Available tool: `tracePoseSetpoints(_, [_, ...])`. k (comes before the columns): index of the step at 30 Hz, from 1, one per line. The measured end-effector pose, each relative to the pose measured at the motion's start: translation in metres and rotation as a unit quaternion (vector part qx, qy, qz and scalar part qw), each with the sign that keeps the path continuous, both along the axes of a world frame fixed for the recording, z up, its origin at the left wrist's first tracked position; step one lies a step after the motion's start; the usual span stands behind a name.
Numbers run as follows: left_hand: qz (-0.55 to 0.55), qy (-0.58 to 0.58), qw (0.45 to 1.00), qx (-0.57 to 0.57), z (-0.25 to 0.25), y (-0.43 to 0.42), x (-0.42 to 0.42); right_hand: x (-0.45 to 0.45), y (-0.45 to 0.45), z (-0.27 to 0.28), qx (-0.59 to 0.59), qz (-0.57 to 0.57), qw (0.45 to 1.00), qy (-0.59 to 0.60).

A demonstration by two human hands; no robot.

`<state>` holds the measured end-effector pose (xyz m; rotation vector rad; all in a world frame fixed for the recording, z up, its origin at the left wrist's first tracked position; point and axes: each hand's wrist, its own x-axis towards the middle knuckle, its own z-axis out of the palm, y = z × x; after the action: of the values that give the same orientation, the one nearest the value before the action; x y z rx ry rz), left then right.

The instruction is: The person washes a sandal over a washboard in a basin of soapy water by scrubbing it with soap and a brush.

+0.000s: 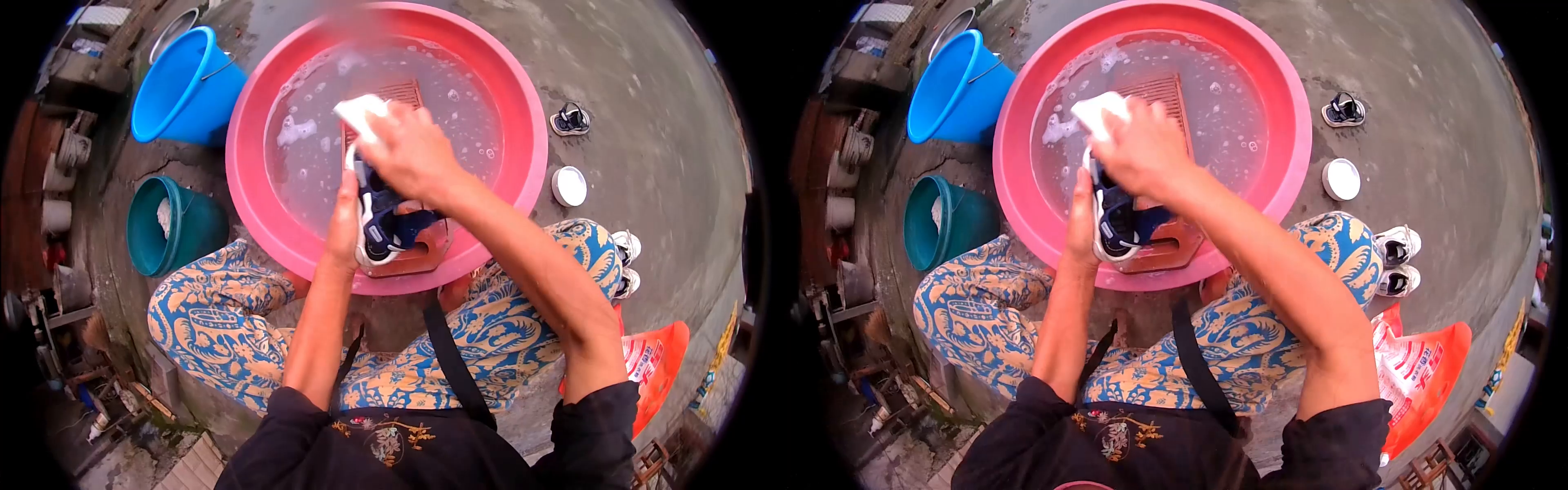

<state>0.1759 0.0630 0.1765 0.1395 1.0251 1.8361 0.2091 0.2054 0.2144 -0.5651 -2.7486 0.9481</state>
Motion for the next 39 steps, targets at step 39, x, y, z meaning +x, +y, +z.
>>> tracePoseSetpoints(39, [-0.005, 0.341, 0.919, -0.199, 0.008, -0.016, -0.008, 0.011, -0.011, -0.004, 0.075, 0.032, 0.99, 0.118])
